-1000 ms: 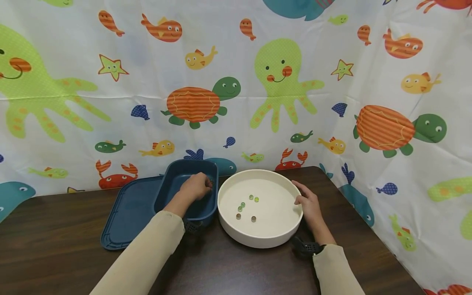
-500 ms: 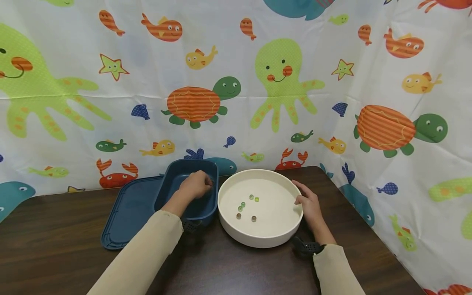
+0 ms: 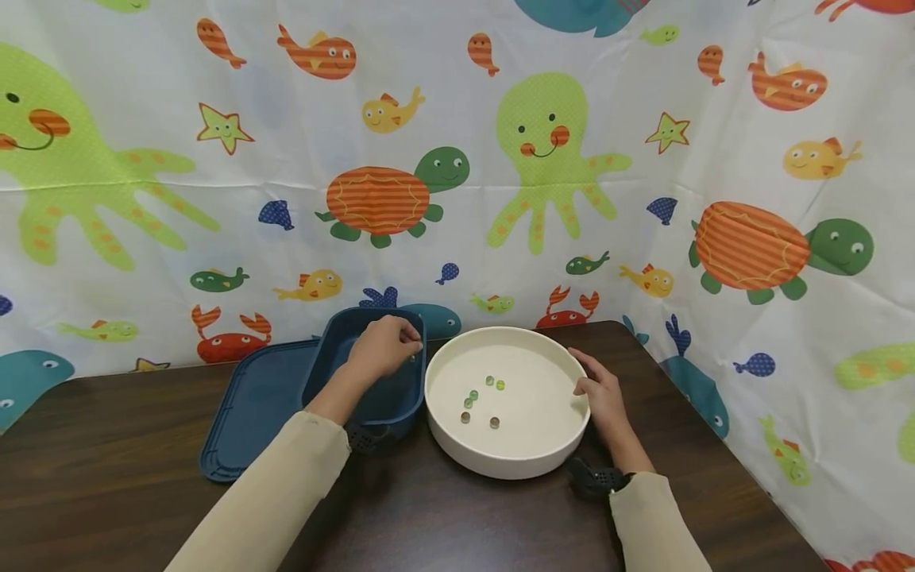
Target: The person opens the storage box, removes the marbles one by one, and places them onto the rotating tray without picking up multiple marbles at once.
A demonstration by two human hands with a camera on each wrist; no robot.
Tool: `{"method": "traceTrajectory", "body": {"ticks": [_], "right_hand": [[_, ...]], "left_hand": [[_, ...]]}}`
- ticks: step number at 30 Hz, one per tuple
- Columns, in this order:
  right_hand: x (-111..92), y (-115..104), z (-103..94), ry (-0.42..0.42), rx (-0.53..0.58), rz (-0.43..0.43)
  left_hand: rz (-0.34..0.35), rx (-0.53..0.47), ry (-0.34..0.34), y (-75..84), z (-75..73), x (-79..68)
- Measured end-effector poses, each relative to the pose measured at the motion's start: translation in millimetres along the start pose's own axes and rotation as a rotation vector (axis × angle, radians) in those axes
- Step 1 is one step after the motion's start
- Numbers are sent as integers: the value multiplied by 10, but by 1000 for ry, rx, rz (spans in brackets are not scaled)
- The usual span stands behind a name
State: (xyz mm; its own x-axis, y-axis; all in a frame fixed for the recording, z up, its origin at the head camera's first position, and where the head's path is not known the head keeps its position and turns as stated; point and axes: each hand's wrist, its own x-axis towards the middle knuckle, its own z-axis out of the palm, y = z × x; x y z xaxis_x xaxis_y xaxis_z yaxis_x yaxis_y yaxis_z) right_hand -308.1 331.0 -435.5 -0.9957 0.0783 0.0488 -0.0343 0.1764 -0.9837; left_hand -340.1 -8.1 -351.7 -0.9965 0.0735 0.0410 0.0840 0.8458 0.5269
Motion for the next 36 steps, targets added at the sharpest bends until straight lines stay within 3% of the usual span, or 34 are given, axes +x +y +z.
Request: {"method": "traceTrajectory", "body": {"ticks": [8, 18, 23, 28, 36], "right_hand": [[-13, 2, -11, -6, -9, 3], [-8, -7, -7, -7, 1, 4], [-14, -10, -3, -10, 3, -4], [-10, -11, 5, -6, 1, -12], [5, -10, 4, -1, -7, -6]], "left_hand": [[78, -25, -10, 256, 55, -48], [187, -25, -123, 498, 280, -23], [203, 7, -159, 538, 412, 6], [210, 107, -199, 525, 538, 37], [224, 177, -195, 518, 664, 67]]}}
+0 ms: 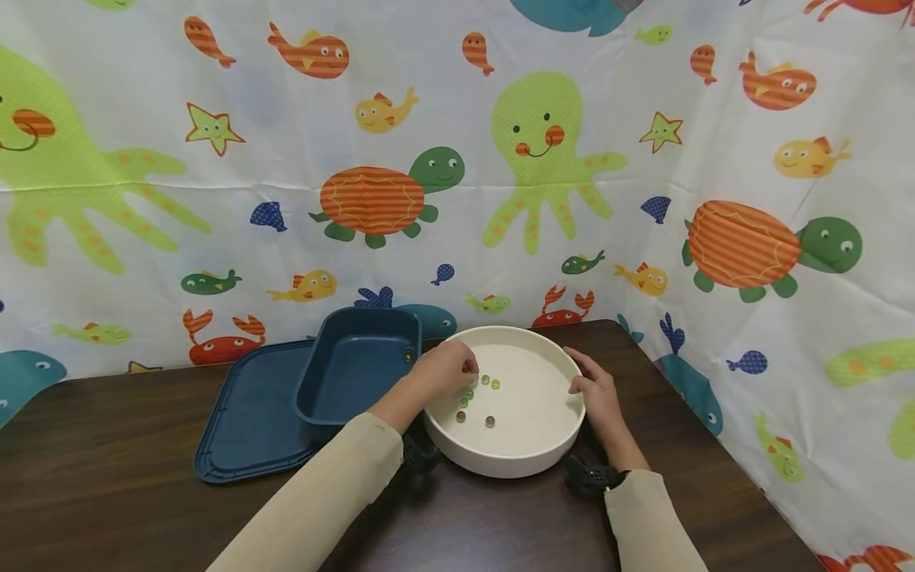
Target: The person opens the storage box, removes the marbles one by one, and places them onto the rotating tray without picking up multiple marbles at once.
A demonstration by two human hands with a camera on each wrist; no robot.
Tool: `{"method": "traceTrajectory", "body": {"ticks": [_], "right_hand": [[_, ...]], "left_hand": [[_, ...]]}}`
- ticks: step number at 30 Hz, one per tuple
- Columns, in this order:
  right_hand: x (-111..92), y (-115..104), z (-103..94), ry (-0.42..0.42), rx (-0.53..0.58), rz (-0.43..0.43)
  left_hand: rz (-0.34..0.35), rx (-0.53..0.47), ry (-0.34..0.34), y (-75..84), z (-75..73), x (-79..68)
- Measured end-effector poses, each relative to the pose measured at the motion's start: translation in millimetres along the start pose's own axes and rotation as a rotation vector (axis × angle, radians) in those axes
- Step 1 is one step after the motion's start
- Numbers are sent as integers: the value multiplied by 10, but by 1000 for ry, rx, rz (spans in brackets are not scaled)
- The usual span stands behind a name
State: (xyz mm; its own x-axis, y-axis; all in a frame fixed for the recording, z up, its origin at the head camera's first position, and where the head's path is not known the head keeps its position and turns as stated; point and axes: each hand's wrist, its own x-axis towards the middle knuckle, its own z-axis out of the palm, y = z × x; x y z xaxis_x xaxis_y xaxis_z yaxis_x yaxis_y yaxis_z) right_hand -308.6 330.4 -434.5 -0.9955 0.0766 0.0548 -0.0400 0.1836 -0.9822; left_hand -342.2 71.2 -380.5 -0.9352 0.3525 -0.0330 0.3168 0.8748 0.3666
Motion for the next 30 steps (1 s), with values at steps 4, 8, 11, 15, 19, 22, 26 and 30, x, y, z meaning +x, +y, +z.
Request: {"method": "traceTrajectory", "body": {"ticks": [4, 8, 11, 15, 19, 22, 26, 30], "right_hand": [[6, -8, 8, 2, 9, -5], [8, -15, 15, -1, 9, 1], [4, -19, 19, -1, 4, 10], [-6, -14, 24, 5, -2, 17], [-12, -3, 29, 8, -6, 17], [-13, -8, 25, 9, -9, 10], [-11, -17, 15, 12, -13, 6], [-13, -14, 13, 11, -10, 7]], "left_hand": [[3, 53, 6, -1, 22, 8], [-3, 76, 9, -4, 34, 1], [-8, 66, 8, -6, 30, -9], [-12, 33, -10, -5, 7, -29], [-20, -11, -6, -29, -23, -42], [-12, -53, 45, -70, -92, -59], [-3, -110, 156, -161, -229, -118], [-47, -153, 258, -298, -325, -190]]}}
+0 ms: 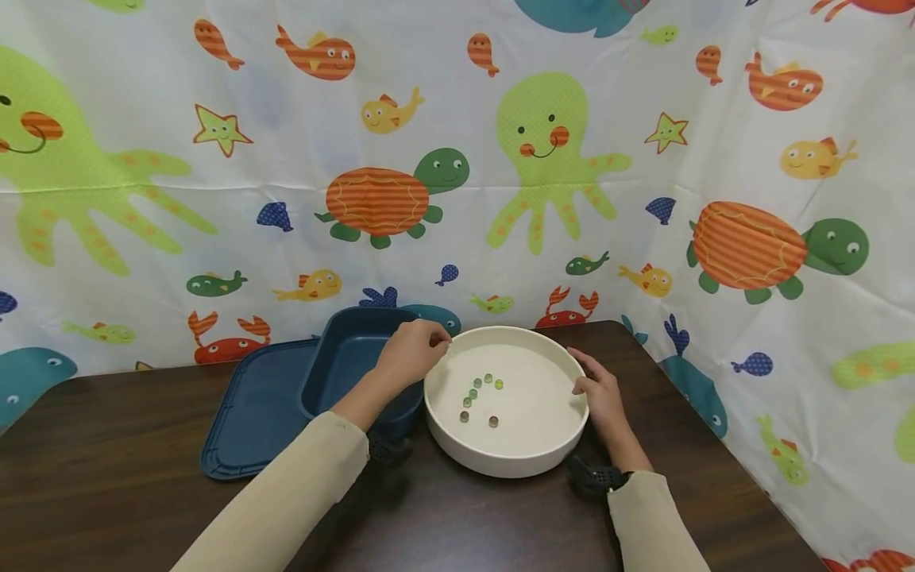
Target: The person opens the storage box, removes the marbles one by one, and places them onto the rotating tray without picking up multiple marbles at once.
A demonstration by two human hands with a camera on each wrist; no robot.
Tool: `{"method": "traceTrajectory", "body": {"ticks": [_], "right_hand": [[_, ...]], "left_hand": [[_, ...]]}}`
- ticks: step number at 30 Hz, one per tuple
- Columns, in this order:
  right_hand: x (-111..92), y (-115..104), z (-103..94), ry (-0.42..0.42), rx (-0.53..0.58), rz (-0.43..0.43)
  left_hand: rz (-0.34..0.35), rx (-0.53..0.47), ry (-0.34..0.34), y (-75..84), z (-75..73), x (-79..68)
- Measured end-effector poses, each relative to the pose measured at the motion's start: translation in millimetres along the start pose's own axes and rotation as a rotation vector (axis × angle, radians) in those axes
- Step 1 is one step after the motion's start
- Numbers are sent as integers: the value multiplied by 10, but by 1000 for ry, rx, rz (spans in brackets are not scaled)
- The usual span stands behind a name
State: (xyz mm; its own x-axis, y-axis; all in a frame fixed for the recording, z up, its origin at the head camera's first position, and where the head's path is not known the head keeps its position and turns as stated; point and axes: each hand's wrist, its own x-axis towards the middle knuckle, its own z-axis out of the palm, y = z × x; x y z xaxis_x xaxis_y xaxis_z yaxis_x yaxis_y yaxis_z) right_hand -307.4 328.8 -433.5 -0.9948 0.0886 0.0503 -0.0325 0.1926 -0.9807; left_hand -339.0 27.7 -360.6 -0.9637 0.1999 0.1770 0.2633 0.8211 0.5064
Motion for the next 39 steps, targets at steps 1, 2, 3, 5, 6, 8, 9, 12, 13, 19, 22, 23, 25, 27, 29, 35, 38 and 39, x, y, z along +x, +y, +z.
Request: {"method": "traceTrajectory", "body": {"ticks": [1, 2, 3, 5, 6, 8, 9, 12, 13, 19, 22, 23, 25, 27, 29, 35, 38, 39], "right_hand": [[0, 1, -1, -1, 1, 0], [0, 2, -2, -1, 3, 0], [-1, 2, -2, -3, 4, -1], [-2, 3, -4, -6, 4, -2], [-2, 4, -5, -7, 5, -2], [-5, 5, -6, -7, 6, -3], [-6, 7, -6, -6, 5, -2], [-9, 20, -11, -6, 3, 3], [-10, 24, -12, -7, 2, 3], [-6, 40, -13, -8, 11, -12], [1, 37, -20, -12, 10, -13], [1, 34, -24, -15, 10, -14], [1, 31, -29, -16, 11, -9], [-1, 31, -34, -14, 12, -3], [-2, 30, -36, -11, 11, -2], [8, 33, -40, -5, -1, -5], [14, 37, -39, -1, -5, -6], [15, 36, -37, -2, -7, -9]], "left_hand": [[-14, -7, 17, -36, -24, -9], [-27, -10, 31, -71, -45, -17], [-41, -9, 43, -108, -61, -24], [-67, -5, 52, -181, -91, -38], [-78, -6, 54, -216, -102, -46], [-98, -5, 59, -287, -110, -54], [-111, -5, 61, -322, -109, -59], [-154, 8, 55, -423, -81, -63], [-174, 17, 46, -449, -71, -63], [-273, 52, -76, -502, -46, -70], [-284, 70, -126, -499, -45, -77], [-282, 76, -141, -495, -43, -79], [-274, 81, -167, -488, -40, -82], [-266, 85, -182, -483, -32, -81], [-262, 83, -184, -480, -25, -78], [-259, 81, -173, -501, 1, -56], [-259, 81, -171, -507, 9, -59], [-258, 83, -170, -509, 12, -62]]}}
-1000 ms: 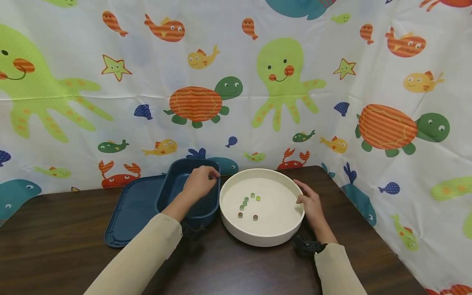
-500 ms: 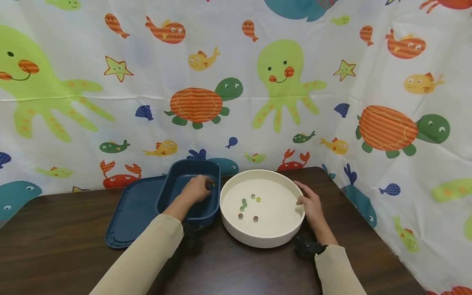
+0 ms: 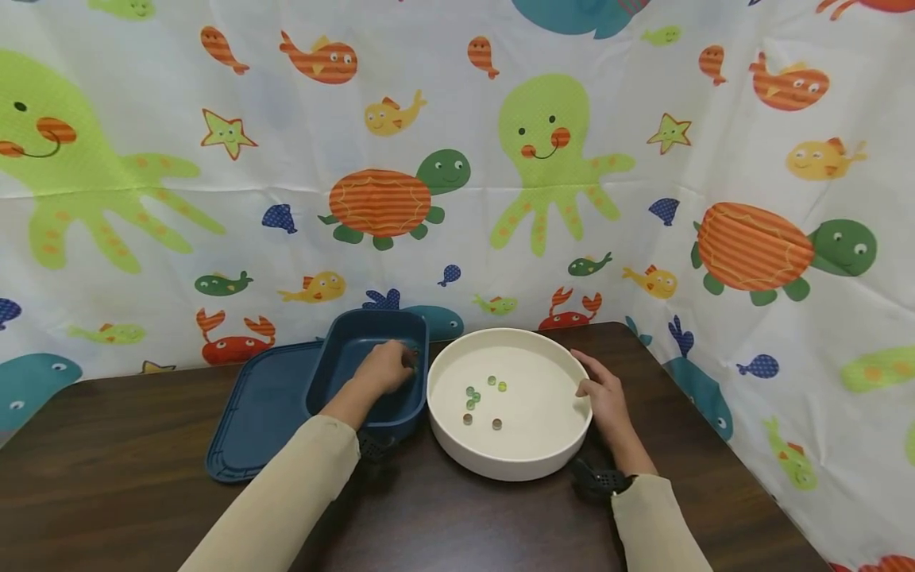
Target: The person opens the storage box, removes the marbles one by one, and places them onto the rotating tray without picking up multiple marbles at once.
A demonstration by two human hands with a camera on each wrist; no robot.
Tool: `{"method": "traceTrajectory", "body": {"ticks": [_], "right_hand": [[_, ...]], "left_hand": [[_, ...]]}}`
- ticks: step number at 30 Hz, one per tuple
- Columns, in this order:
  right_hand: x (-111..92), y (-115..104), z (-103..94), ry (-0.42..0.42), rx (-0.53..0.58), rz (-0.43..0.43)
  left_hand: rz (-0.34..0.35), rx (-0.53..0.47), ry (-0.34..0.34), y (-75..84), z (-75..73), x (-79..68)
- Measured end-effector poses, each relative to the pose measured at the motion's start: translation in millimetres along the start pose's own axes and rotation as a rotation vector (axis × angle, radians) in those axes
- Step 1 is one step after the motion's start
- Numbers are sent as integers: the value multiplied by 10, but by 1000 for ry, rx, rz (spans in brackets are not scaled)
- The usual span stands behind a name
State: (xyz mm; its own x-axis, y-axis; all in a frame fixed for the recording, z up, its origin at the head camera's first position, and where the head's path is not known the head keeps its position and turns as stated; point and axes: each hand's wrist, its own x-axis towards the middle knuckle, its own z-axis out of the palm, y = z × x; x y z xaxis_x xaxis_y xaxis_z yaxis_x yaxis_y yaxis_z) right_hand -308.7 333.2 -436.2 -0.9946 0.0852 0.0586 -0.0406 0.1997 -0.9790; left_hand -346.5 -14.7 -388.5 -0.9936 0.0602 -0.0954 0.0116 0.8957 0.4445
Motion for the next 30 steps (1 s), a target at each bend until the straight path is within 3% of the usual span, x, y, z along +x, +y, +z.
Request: {"method": "traceTrajectory", "body": {"ticks": [14, 30], "right_hand": [[-7, 6, 7, -12, 28, 2], [-5, 3, 0, -3, 2, 1]], "left_hand": [[16, 28, 20, -11, -3, -1], [47, -60, 134, 153, -165, -113]]}}
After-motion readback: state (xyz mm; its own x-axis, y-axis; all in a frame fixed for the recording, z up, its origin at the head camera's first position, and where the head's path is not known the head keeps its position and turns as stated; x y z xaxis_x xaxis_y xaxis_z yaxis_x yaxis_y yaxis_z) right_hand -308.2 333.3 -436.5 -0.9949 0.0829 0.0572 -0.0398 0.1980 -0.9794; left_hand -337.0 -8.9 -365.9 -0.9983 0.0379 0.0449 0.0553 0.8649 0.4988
